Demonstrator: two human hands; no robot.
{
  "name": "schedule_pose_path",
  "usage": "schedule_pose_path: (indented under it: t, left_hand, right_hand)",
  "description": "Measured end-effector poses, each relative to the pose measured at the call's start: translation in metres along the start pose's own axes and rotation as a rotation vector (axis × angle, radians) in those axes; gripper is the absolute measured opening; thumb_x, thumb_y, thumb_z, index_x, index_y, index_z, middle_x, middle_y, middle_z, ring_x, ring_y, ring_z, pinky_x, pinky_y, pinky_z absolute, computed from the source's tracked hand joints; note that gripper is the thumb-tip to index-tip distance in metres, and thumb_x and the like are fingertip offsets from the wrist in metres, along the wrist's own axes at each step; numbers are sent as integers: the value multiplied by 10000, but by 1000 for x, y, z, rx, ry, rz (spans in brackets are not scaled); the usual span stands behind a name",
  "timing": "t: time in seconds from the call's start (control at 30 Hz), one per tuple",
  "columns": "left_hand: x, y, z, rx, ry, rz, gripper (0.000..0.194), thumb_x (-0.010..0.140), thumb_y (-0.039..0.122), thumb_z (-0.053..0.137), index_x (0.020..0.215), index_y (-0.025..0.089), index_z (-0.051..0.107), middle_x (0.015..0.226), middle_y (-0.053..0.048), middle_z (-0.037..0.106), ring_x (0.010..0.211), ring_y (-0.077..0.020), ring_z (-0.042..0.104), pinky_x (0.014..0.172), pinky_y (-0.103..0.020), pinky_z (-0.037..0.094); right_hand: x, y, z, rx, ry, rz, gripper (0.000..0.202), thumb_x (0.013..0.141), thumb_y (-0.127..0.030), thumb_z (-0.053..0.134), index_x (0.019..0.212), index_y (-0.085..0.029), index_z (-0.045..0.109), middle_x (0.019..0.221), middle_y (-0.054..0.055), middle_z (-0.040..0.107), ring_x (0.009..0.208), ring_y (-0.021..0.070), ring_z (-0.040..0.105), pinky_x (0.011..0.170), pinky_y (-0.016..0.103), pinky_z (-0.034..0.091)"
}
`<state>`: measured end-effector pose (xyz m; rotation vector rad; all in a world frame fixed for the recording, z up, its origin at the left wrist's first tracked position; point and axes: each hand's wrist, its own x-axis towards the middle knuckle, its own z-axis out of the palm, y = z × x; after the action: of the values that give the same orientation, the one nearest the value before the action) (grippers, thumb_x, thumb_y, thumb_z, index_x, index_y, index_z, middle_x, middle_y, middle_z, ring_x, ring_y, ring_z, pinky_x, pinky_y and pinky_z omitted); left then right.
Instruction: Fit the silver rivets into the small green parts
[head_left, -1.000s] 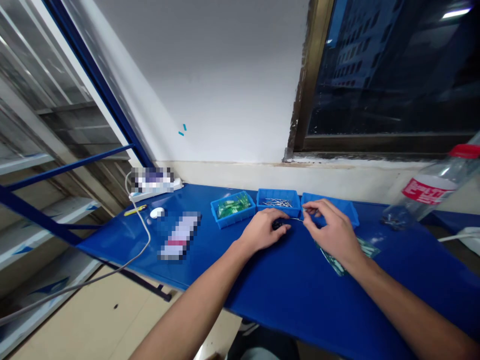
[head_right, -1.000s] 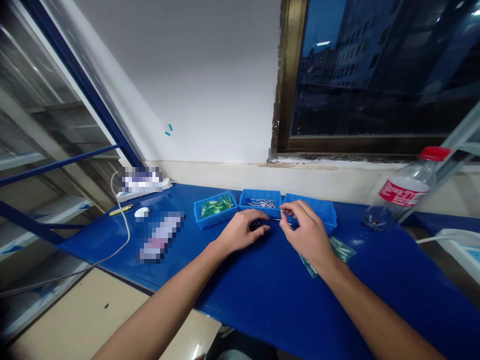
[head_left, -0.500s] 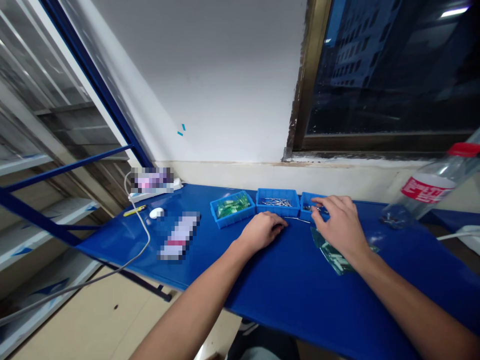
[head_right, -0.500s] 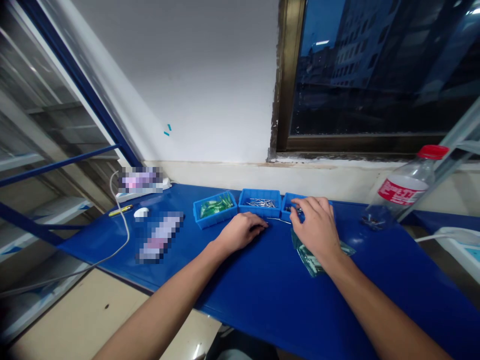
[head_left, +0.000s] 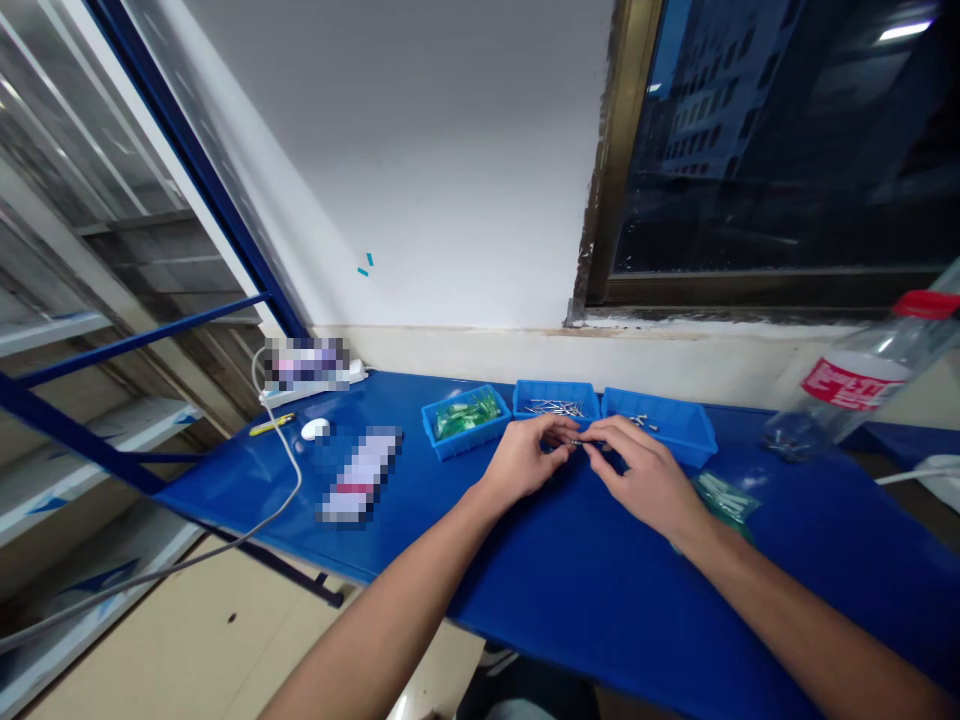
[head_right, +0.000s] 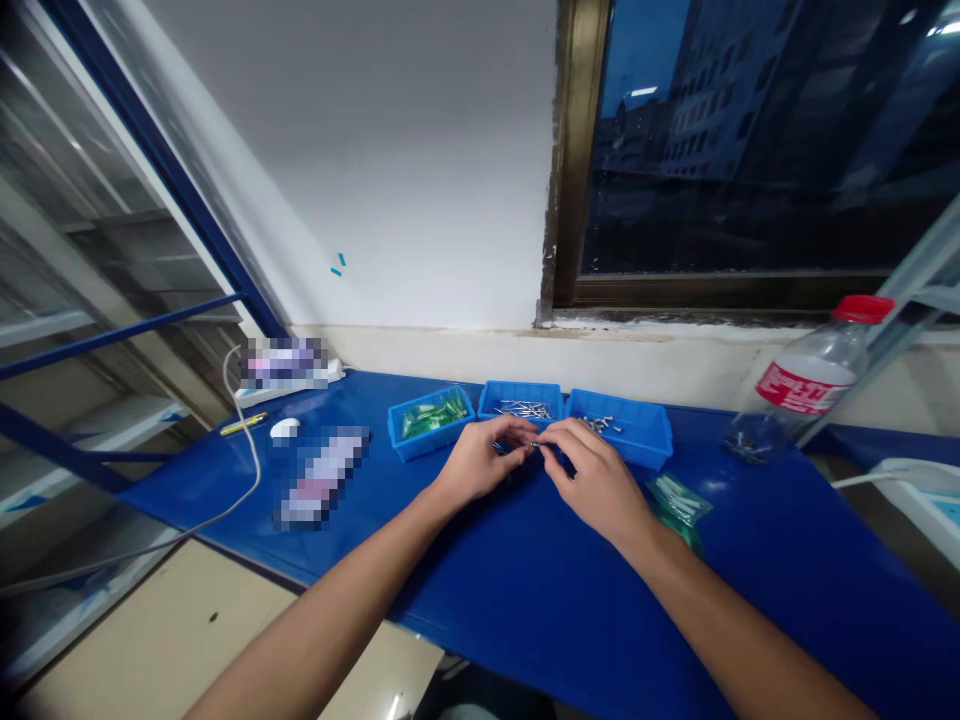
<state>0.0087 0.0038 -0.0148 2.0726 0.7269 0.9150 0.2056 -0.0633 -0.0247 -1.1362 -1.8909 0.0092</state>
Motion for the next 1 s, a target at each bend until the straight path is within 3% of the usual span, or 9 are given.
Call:
schedule_pose_path:
  t: [0.3,0.47,0.57,0.73,0.87,1.0]
  left_hand:
    - [1,-10,8,-397,5,-110,314,885,173,756,1188,112,699,1104,-160,797,1023,-231,778,967,-386,606]
    - [2,-6,7,-507,-19,-129,468,846,263,830,1255,93,680,1187,-199,772,1013,-236,777,967,-383,599]
    - [1,1,5,-430,-16,-143,488,864,360,822,1262,104,700,1171,-171,783,1043,-243,766,953,-354,592]
    - [-2,13,-2,-77,-75,-155,418,952,521,691,1132,161,807,1045,-68,819,960,-235,755,806,-277,571]
    - [-2,13,-5,-20,-85,-103,365,981,461,663,1156,180,818,1069,-46,824,977,-232,763,827,-270,572]
    - [0,4,-2,-44,-57,-132,260,927,311,732,1131,175,820,1085,-61,826,991,-235,781,860,-290,605]
  right_hand:
    - [-2,3,2,31,-11,42,133,1000,-223,550,1019,-256,677,1028,71,724,908,240,699,847,406,587]
    - [-2,-1,3,32,-2,69,180,971,-190,558,1100,-248,670,980,58,688,841,226,676,811,378,579]
    - [-1,-3,2,40,10,97,187,966,-194,558,1101,-244,679,984,61,680,813,219,655,786,372,574]
    - [-1,-2,1,62,19,136,93,966,-217,582,992,-247,667,934,47,686,772,209,640,756,365,565]
    - [-2,-1,2,96,-33,109,133,988,-209,553,1016,-253,676,1007,54,717,852,218,677,816,372,573]
    - [-4,-2,4,109,8,151,144,995,-233,563,1066,-251,687,1033,47,739,887,217,710,844,370,585]
